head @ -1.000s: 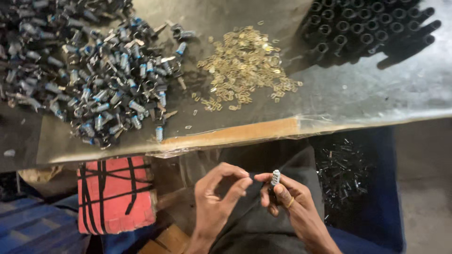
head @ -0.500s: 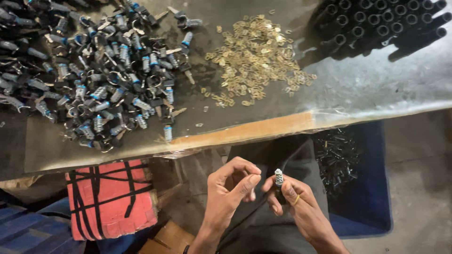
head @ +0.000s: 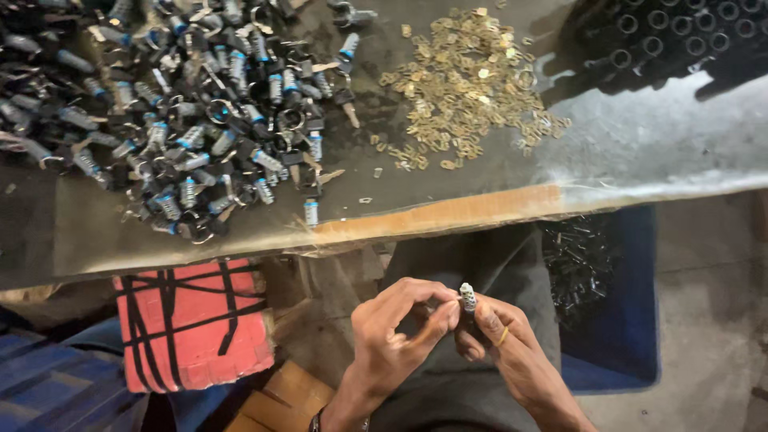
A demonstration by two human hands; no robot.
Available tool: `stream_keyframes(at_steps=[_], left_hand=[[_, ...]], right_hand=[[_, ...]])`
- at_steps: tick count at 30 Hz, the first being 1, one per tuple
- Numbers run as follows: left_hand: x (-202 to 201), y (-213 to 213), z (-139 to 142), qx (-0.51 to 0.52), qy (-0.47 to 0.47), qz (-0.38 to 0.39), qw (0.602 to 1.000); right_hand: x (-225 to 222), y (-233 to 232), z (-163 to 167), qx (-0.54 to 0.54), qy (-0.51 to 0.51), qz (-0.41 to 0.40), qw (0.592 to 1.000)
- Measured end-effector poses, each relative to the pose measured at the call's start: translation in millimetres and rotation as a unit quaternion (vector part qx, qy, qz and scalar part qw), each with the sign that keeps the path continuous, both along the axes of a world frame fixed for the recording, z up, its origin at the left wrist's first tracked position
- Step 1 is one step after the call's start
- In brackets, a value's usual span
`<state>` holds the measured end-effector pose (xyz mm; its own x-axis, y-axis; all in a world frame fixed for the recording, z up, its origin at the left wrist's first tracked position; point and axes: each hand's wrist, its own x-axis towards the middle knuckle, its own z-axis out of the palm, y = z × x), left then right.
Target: The person sits at a workbench covered with piles of padlock parts and picks up a lock cylinder, inserts a key into it, and works the key and cylinder components by hand, repeating the cycle with successive cylinders and placing finished ones back on the bench.
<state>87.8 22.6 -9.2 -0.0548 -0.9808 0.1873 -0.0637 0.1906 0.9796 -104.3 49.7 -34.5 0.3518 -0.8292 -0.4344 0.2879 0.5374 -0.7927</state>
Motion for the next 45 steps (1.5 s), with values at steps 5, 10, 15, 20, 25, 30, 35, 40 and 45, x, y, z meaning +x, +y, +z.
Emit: stream_keyframes(at_steps=[5,10,15,20,25,30,35,40,45], left_hand=[[-19,-1,-7,-0.046,-0.058,-0.01,0.997],[-41,3,-11,-0.092,-0.113,0.006,0.989],[-60,7,-11,-0.055,-0.094,0.014,0.994],[-76,8,-11,-0.061,-0.1,0.003,0.993],[-89,7,-5,-0.082,-0.121,-0.005,0.989],[-97,4,-2,-0.098,-0.145,-0.015,0.985],[-95,1,-4,0.062,-0.063,-0.064,0.994],[-97,-7,-12,0.142,0.161,-0.199,0.956],[-110,3,-18,0.084,0.329,-0.182,0.923]], right_hand=[[-17,3,-3,-0.026,0.044,0.007,0.999],[-38,-1,-3,-0.056,0.118,0.034,0.991],[-58,-2,-4,-0.015,0.065,0.03,0.997],[-72,2,-6,-0.006,0.037,0.022,0.999],[-83,2,-5,-0.007,0.051,0.017,0.999],[-94,5,-12,-0.036,0.068,0.028,0.997],[-105,5,-18,-0.049,0.079,0.046,0.995],[-116,0,-1,-0.051,0.034,0.109,0.992],[-140,-20,25,-0.244,0.177,0.106,0.947]])
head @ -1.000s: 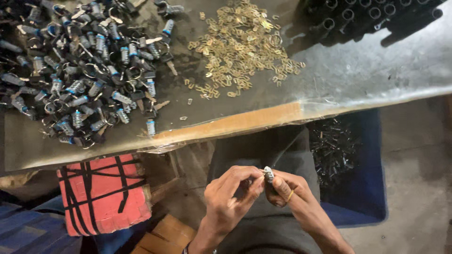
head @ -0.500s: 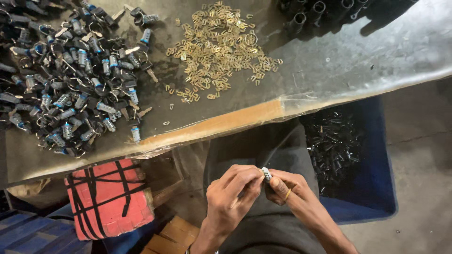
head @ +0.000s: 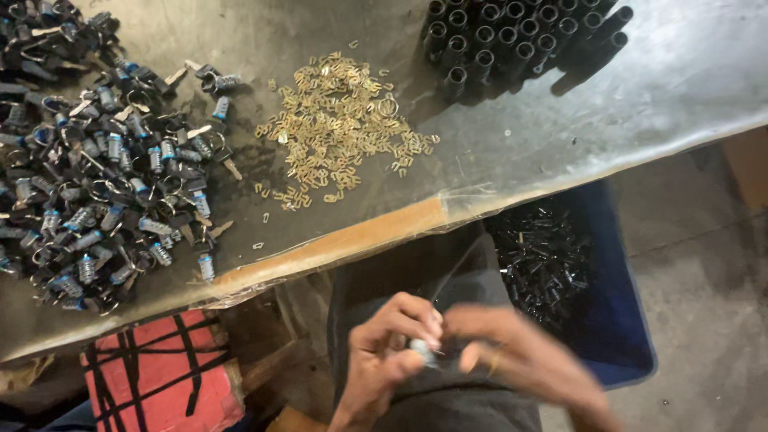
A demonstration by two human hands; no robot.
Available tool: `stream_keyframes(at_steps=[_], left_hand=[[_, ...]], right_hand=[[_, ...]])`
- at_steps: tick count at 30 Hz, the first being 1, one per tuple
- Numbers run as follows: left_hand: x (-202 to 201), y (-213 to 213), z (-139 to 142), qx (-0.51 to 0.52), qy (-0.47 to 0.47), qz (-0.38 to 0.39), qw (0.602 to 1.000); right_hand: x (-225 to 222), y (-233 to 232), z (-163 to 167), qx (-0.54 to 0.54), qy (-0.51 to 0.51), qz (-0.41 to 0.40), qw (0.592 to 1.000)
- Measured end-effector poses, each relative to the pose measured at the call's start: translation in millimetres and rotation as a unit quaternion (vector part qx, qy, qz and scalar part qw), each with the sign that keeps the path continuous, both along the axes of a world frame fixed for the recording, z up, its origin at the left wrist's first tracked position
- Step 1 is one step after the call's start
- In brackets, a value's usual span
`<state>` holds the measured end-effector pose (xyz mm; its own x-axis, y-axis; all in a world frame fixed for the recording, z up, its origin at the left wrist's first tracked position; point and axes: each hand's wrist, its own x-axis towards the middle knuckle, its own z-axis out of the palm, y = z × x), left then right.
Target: The person sits at a workbench covered with piles of padlock parts and picks up a lock cylinder, inserts a key into it, and works the key and cylinder components by hand, repeating the cycle with successive cylinders and placing finished ones back on the bench.
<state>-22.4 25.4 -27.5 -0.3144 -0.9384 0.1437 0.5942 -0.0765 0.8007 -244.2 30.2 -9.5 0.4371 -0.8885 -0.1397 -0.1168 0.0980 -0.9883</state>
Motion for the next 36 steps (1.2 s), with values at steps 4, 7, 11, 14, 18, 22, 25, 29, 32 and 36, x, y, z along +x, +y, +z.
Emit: stream_keyframes(at_steps=[4,7,11,14,18,22,25,29,32,36], left_hand=[[17,3,-10,0.138,0.088,0.0,0.986],[24,8,-19,0.153,0.052,0.003,0.987],[24,19,-23,0.175,-0.015,0.015,0.984],[26,21,-20,0.177,-0.041,0.052,0.982],[30,16,-10,0.254,-0.028,0.069,0.964],[33,12,-1,0.361,0.078,-0.026,0.929],[33,13,0,0.375,0.102,-0.083,0.918],[31,17,-8,0.339,0.159,-0.129,0.918],[28,24,-13,0.327,0.265,-0.144,0.896],[29,27,-14,0.307,0.33,-0.166,0.877]], right_hand=[[-62,-68,2,-0.324,0.347,-0.271,0.837],[-109,-145,-10,-0.326,0.289,-0.417,0.798],[-145,-208,-30,-0.354,0.44,-0.427,0.707],[-154,-216,-45,-0.365,0.429,-0.416,0.714],[-152,-182,-56,-0.357,0.166,-0.399,0.828],[-124,-109,-49,-0.287,0.045,-0.338,0.895],[-78,-63,-46,-0.262,-0.024,-0.341,0.903],[-20,-25,-34,-0.203,-0.193,-0.282,0.918],[14,-9,-27,-0.096,-0.336,-0.242,0.905],[40,3,-28,-0.047,-0.292,-0.201,0.934]])
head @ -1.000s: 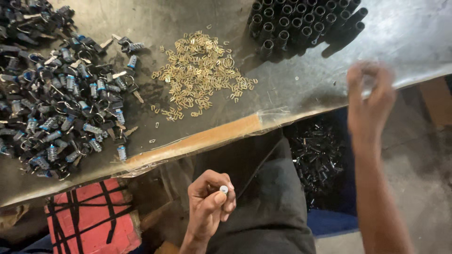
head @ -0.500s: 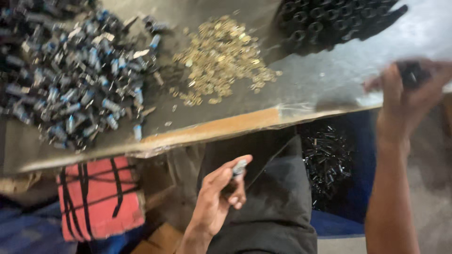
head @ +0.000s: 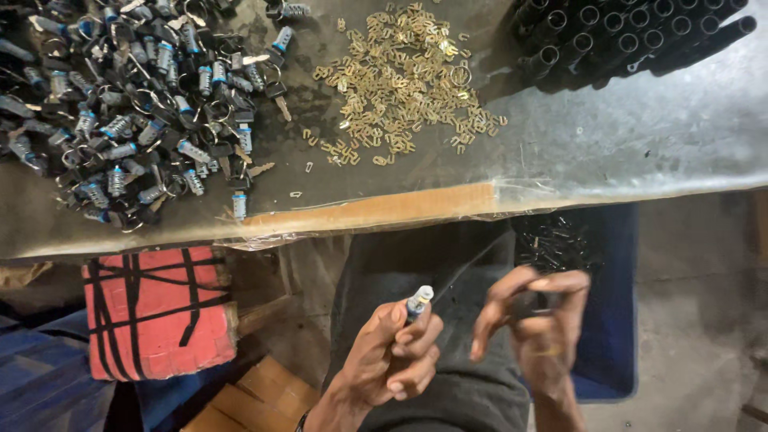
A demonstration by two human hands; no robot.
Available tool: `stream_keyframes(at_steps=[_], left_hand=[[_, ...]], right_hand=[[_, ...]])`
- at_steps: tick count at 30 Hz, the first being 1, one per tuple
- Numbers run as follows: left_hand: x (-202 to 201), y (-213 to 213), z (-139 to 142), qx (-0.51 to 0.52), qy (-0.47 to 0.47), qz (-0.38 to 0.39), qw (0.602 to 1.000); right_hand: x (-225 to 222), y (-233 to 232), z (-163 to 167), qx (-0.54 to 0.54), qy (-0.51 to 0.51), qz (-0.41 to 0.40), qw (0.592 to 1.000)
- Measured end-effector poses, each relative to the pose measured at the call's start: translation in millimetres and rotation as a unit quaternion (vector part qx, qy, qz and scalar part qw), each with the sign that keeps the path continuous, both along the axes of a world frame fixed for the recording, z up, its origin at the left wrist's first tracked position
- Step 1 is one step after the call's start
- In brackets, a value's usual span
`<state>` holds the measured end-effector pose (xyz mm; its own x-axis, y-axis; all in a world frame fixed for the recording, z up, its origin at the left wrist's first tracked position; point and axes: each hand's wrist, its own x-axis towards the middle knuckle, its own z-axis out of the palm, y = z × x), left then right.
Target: The person sits at a workbench covered with piles of padlock parts and picks up a lock cylinder, inserts a key into it, and works the key and cylinder components by hand, repeating the cycle with successive cylinders and placing finished ones back on the bench.
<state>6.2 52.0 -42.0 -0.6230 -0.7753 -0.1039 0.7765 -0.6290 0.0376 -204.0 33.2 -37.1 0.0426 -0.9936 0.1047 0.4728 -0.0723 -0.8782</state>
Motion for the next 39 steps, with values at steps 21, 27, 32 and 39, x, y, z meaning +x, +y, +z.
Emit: stream_keyframes(at_steps=[21,27,32,39], left_hand=[[-6,-4,18,-0.314,-0.559,0.056,0.765],[-5,-7,30,-0.406,-0.688,0.088,0.594],[-8,-5,21,-0.516,-0.693,0.087,0.496],[-37,-11,-6,-0.666,-0.674,0.113,0.301]], right_hand=[[31,23,-17,0.138,0.033,-0.1,0.985],[20,23,-14,0.101,0.167,-0.109,0.975],[-1,27,-10,0.048,0.393,-0.068,0.916],[-27,33,-51,0.514,0.103,0.029,0.851]])
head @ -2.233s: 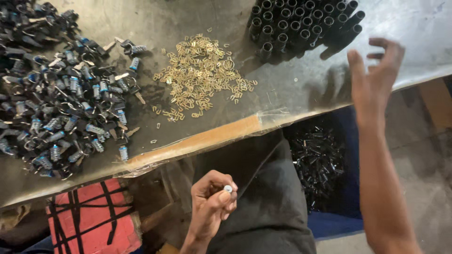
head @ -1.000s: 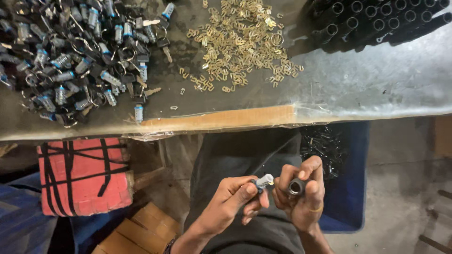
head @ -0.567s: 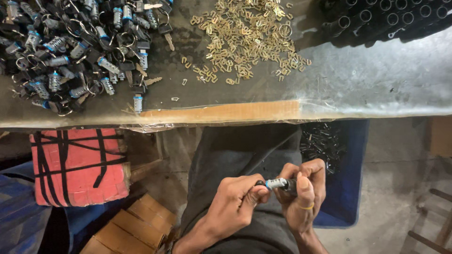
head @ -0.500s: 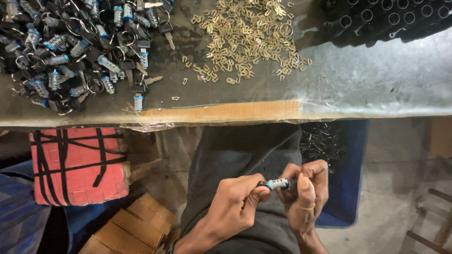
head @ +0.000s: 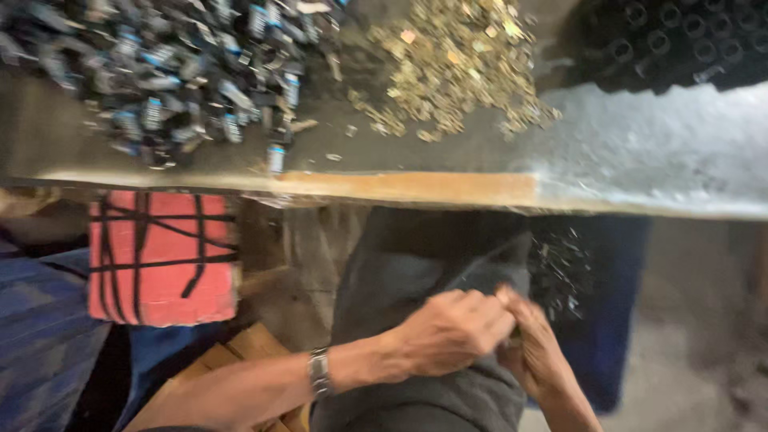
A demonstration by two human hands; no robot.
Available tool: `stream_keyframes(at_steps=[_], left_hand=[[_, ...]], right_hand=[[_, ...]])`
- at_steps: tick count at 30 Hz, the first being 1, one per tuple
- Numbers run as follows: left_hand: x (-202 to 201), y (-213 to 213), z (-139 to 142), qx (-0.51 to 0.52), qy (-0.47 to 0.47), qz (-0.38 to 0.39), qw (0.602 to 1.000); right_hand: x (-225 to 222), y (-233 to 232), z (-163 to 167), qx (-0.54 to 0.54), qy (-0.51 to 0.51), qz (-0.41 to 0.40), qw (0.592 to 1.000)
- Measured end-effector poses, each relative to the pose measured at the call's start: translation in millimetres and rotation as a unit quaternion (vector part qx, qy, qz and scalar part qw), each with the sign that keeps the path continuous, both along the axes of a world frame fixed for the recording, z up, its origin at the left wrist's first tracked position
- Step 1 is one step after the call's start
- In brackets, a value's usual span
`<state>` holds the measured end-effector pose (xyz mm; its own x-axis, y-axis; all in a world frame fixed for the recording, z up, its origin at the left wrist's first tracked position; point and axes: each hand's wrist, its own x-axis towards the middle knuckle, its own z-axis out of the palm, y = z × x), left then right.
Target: The person sits at a workbench covered with piles of padlock parts and picks up a lock cylinder, inserts a key into it, and works the key and cylinder components by hand, repeating the cycle with successive cylinders and placing finished ones back on the bench.
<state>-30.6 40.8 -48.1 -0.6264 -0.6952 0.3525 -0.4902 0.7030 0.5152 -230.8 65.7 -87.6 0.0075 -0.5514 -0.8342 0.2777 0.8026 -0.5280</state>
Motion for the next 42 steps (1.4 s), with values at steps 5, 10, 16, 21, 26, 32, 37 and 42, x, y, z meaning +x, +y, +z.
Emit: stream_keyframes(at_steps=[5,10,16,21,26,32,37,42], left_hand=[[19,-22,39,0.013,0.01,-0.004,1.0],[135,-59,74,-0.028,0.089,0.395,0.914],[166,-70,68,-0.064,-0.155,0.524,0.835],[136,-56,91,-0.043,-0.025,0.517,0.855],[95,-23,121,-0.005,0.004,0.319,0.948],[93,-46,107,0.078,0.09,0.309,0.944],[89,-94,66,-0.048,-0.048,0.285,0.956],[74,-108,51,-0.052,-0.065,0.267,0.96]], right_hand=[[-86,37,-52,-0.247,0.366,0.118,0.889],[-160,29,-86,-0.236,0.624,0.293,0.685],[-65,6,-35,-0.402,0.461,0.002,0.791],[56,-30,63,-0.596,0.404,0.113,0.685],[112,-57,95,-0.691,0.252,0.145,0.662],[99,-36,54,-0.411,0.008,0.232,0.882],[64,-8,19,-0.367,0.043,0.194,0.909],[48,-3,2,-0.318,0.076,0.15,0.933]])
